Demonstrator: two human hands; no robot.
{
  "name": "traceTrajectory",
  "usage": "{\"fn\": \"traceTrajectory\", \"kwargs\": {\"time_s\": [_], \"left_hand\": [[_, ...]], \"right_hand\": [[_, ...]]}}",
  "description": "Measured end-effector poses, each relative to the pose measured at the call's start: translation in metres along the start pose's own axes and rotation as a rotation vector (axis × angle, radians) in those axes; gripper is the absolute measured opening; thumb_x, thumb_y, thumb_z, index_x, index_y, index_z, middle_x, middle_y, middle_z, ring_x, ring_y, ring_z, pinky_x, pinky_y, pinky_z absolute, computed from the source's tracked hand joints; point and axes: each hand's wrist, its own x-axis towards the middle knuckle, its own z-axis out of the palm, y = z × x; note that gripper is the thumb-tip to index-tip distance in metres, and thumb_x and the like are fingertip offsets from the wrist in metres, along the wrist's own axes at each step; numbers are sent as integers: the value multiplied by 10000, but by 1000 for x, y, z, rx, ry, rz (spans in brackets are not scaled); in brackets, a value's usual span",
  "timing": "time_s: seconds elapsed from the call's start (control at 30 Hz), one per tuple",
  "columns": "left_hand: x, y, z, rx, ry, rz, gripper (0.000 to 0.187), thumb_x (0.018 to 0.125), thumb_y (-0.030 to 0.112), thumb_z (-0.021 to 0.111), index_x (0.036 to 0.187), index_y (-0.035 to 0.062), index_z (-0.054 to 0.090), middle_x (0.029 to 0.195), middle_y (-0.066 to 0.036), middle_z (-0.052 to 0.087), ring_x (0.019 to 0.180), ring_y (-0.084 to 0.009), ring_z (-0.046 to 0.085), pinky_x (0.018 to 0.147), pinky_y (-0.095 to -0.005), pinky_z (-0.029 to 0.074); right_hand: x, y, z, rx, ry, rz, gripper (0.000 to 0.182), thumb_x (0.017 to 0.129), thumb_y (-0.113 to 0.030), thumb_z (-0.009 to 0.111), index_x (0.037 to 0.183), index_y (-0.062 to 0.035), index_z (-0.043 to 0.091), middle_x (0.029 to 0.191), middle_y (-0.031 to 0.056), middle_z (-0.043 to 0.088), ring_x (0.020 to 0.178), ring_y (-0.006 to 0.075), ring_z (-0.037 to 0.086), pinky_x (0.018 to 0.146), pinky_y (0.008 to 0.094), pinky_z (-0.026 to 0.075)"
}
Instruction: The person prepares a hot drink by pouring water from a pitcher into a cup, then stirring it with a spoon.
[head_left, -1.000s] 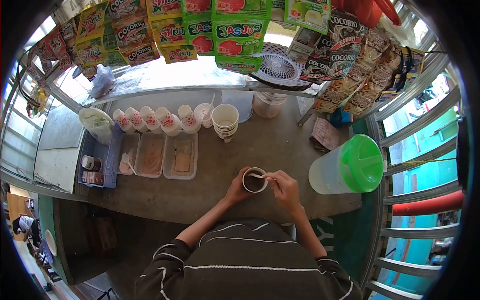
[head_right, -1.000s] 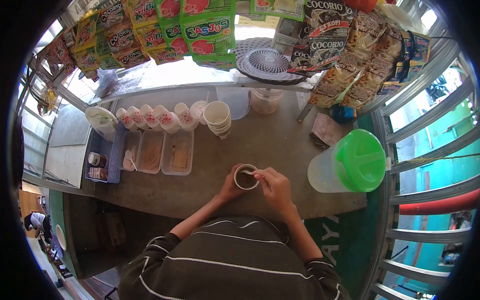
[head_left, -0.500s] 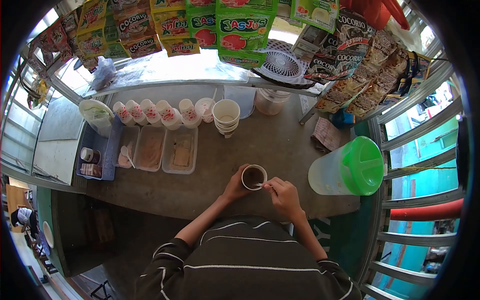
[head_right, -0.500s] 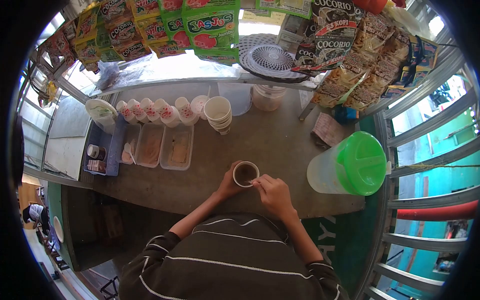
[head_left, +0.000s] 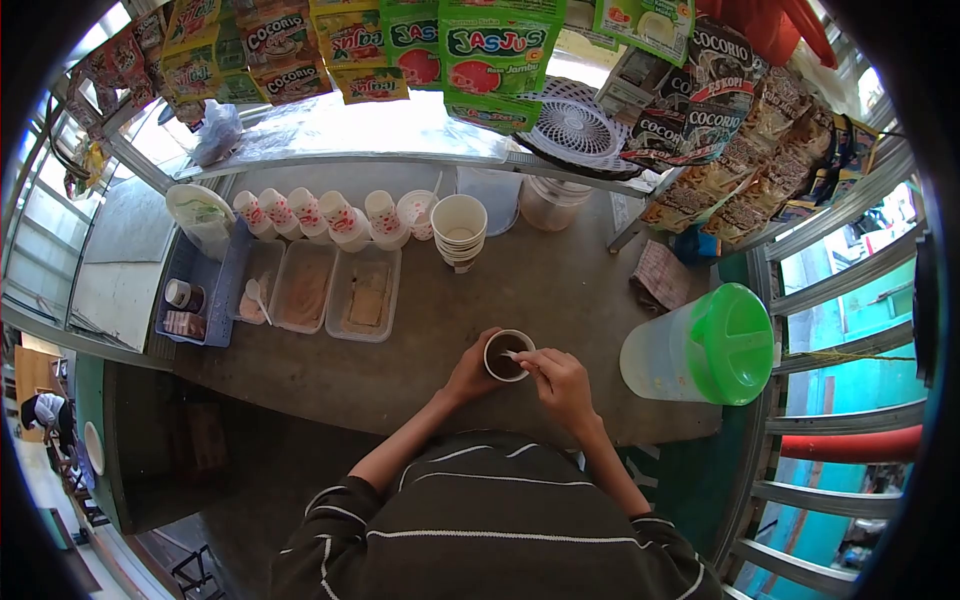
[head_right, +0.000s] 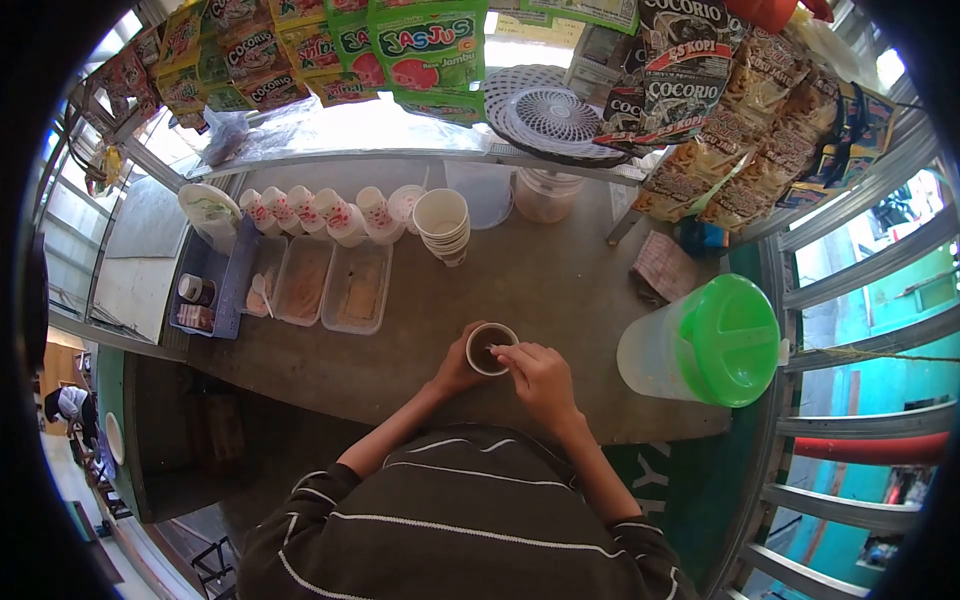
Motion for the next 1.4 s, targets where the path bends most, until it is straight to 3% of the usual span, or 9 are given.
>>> {"fn": "traceTrajectory", "kwargs": {"time_s": [0.37, 0.73, 1.17, 1.4], "left_hand": [[-1, 2, 1, 55, 13, 36, 762, 659, 166, 845, 1274, 41, 414, 1154, -132, 588, 1051, -250, 612, 877, -342, 501], [1, 0, 0, 97, -7, 71, 758, 663, 164, 845, 1276, 43, 416, 1160, -118, 589, 1062, -228, 606, 890, -335, 494], [1, 1, 0, 22, -8, -1, 739, 656, 165, 848, 1257, 37, 437, 1159, -128, 587, 1059, -246, 606, 888, -342, 493], [1, 0, -2, 3, -32, 0, 764, 648, 177, 854, 1267, 42, 427, 1163, -120, 583, 1069, -242, 601, 894, -342, 490]], "right_hand": [[-14, 5, -7, -51, -66, 85, 141, 911, -175, 542, 879, -76, 638, 836, 61, 641, 663, 280, 581, 594, 371, 410], [-13, 0, 9, -21, 104, 61, 125, 898, -151, 565, 901, -74, 664, 826, 70, 671, 689, 260, 619, 593, 362, 410], [-15, -2, 6, -66, 95, 128, 132, 890, -178, 580, 845, -75, 650, 789, 66, 639, 637, 283, 585, 578, 372, 410], [-10, -5, 14, 36, 156, 77, 95, 876, -138, 592, 877, -68, 656, 804, 78, 641, 696, 284, 614, 609, 371, 452]]}}
